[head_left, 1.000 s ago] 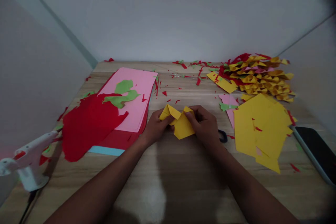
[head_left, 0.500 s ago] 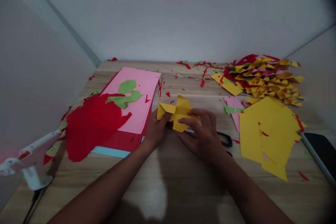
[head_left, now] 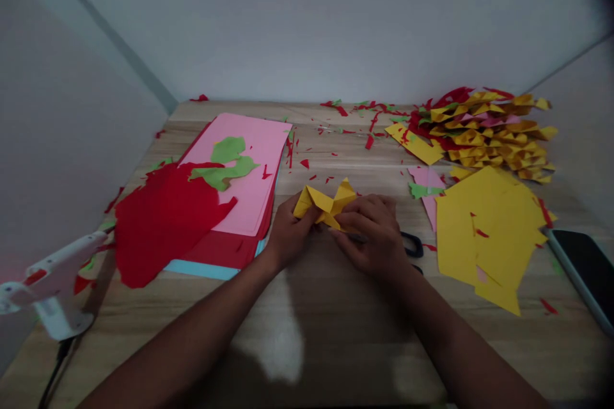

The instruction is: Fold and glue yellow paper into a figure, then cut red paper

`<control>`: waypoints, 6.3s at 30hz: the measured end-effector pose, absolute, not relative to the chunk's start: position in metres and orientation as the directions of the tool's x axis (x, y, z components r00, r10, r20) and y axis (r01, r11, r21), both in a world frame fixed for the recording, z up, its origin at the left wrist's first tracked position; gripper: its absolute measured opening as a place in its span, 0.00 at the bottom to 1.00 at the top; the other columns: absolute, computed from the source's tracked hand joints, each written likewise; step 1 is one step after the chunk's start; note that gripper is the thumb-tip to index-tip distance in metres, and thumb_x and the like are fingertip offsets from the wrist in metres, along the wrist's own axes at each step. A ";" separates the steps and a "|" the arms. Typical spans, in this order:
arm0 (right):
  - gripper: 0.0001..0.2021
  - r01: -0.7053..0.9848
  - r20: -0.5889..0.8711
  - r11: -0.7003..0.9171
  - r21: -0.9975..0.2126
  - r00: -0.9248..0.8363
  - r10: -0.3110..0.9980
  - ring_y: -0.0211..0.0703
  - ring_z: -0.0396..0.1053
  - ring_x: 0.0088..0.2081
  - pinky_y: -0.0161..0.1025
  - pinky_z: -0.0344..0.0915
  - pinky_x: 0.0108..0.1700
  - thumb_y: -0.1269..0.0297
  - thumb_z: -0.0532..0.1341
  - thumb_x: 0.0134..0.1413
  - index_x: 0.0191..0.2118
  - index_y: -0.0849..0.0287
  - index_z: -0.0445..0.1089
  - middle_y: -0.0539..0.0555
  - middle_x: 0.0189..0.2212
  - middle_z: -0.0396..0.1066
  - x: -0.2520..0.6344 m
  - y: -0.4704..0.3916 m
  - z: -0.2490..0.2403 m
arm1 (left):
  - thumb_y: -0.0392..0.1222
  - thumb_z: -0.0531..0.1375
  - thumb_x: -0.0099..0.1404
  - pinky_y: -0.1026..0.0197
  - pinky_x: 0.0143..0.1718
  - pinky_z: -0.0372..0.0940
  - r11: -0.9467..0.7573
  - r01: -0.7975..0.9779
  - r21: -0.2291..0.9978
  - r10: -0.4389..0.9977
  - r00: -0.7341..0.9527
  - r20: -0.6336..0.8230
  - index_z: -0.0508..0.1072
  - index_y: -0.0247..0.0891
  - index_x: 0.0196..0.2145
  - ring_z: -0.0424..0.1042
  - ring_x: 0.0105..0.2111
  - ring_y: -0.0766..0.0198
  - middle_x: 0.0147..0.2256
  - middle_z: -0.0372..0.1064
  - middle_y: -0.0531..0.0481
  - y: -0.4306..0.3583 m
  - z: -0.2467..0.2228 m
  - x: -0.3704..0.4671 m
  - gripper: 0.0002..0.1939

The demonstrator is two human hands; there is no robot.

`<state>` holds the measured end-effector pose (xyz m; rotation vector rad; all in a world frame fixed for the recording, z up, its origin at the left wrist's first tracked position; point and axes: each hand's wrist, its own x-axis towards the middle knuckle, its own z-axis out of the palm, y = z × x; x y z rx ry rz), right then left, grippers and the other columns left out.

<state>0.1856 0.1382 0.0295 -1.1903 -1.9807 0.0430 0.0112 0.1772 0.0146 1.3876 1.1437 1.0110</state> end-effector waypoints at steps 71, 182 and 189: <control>0.12 0.754 0.503 0.296 -0.586 0.052 0.863 0.48 0.69 0.39 0.46 0.66 0.42 0.58 0.64 0.58 0.45 0.58 0.75 0.57 0.37 0.73 0.198 0.145 0.034 | 0.46 0.61 0.67 0.67 0.31 0.68 -0.151 0.172 0.973 0.930 0.358 0.081 0.73 0.39 0.39 0.74 0.34 0.66 0.38 0.75 0.50 0.177 0.007 0.010 0.09; 0.21 -0.119 -0.397 -0.486 -0.866 -0.429 0.812 0.34 0.59 0.20 0.33 0.55 0.24 0.44 0.66 0.48 0.23 0.59 0.71 0.49 0.19 0.67 0.193 0.140 0.044 | 0.51 0.67 0.60 0.65 0.34 0.65 -0.370 -0.247 0.896 0.751 0.487 0.445 0.76 0.39 0.41 0.70 0.39 0.64 0.39 0.69 0.46 0.185 0.008 0.002 0.15; 0.16 -0.403 -0.252 -0.410 -0.818 -0.389 0.886 0.36 0.67 0.24 0.34 0.65 0.27 0.48 0.66 0.49 0.31 0.58 0.75 0.51 0.25 0.73 0.189 0.142 0.028 | 0.51 0.65 0.63 0.71 0.19 0.59 -0.228 -0.242 0.943 0.951 0.151 0.269 0.68 0.37 0.30 0.62 0.18 0.74 0.22 0.66 0.57 0.183 0.007 0.007 0.15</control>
